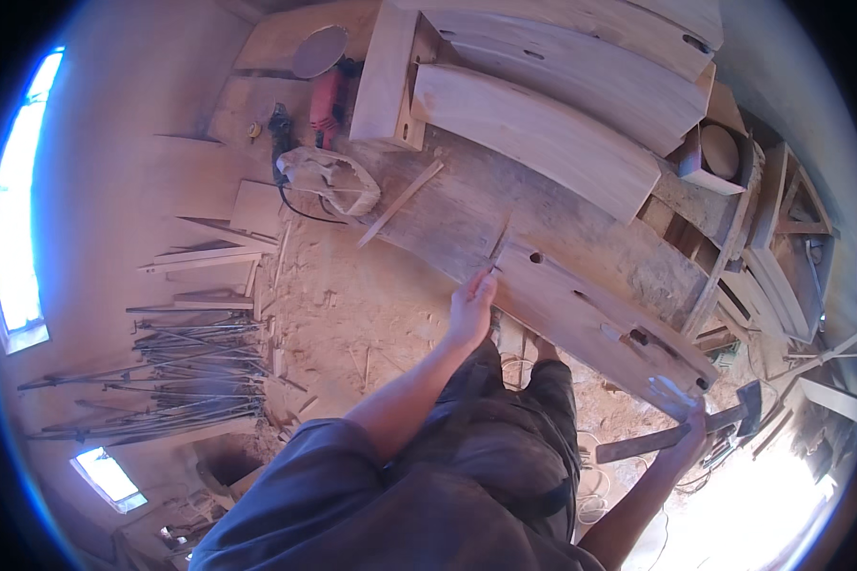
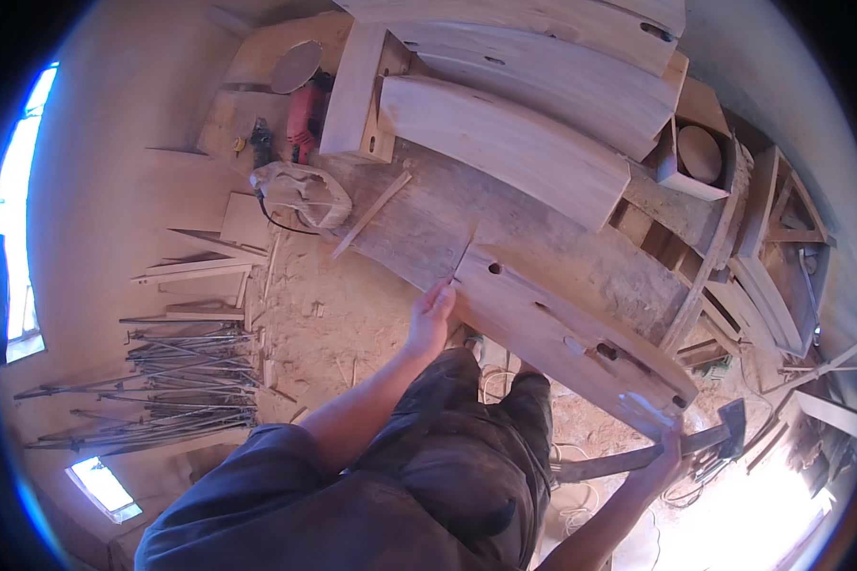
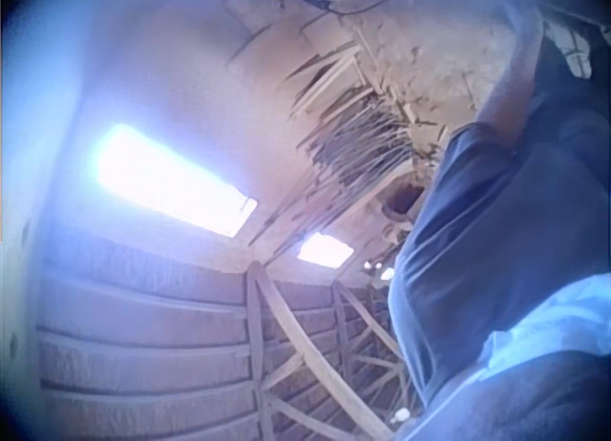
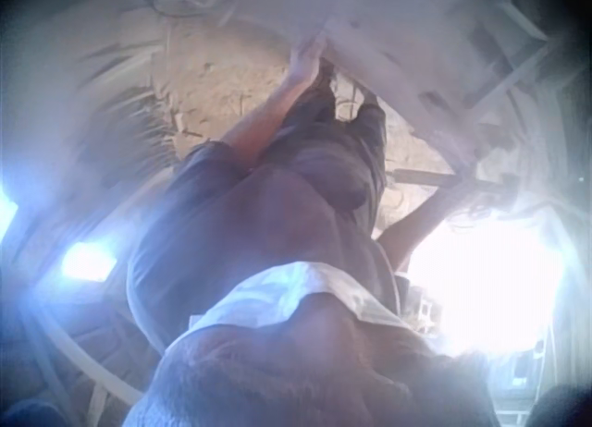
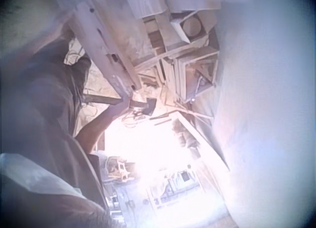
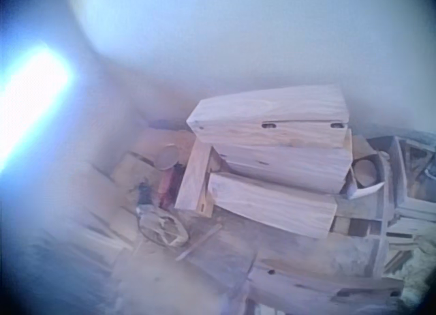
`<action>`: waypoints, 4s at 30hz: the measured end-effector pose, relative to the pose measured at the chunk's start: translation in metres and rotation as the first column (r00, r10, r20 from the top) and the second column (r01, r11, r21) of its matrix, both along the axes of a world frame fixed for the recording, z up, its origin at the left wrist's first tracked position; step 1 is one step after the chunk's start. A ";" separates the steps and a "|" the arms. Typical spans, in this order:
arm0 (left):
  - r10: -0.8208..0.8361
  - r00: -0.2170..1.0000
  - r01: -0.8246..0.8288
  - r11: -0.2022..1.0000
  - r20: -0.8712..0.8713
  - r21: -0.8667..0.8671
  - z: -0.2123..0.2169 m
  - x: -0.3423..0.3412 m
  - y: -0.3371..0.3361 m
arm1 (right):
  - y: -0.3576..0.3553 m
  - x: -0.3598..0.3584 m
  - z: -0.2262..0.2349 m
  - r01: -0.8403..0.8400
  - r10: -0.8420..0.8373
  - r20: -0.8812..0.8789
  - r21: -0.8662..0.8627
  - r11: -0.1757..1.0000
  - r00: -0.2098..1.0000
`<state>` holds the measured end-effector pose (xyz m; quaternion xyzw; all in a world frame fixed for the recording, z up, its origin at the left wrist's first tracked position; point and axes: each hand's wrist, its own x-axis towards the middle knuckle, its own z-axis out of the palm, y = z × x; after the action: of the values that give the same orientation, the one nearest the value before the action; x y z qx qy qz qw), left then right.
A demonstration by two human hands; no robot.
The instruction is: The person grinds a wooden board with an angle grinder, applies glue to a slot, hammers a wooden insert into the board, and cuts off the excess wood with a bow saw.
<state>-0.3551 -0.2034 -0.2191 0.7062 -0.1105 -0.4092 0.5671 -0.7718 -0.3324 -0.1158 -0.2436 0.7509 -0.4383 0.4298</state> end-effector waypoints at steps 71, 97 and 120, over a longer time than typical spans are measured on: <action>0.072 0.834 -0.104 0.994 -0.547 -0.028 0.090 -0.014 -0.009 | 0.111 0.160 0.015 -0.780 0.784 -0.133 0.095 0.619 0.606; -0.390 0.745 0.154 0.890 0.541 0.430 -0.001 0.229 -0.073 | 0.121 0.366 -0.115 -0.909 0.921 -0.232 0.205 0.362 0.315; -0.310 0.592 0.211 0.950 0.743 0.228 0.001 0.192 0.043 | 0.127 0.385 -0.140 -0.806 0.916 0.055 0.498 0.320 0.397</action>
<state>-0.1630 -0.1605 -0.2178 0.8202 -0.4203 -0.1523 0.3570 -0.3866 -0.2051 -0.2556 -0.5515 0.6251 0.0799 0.5466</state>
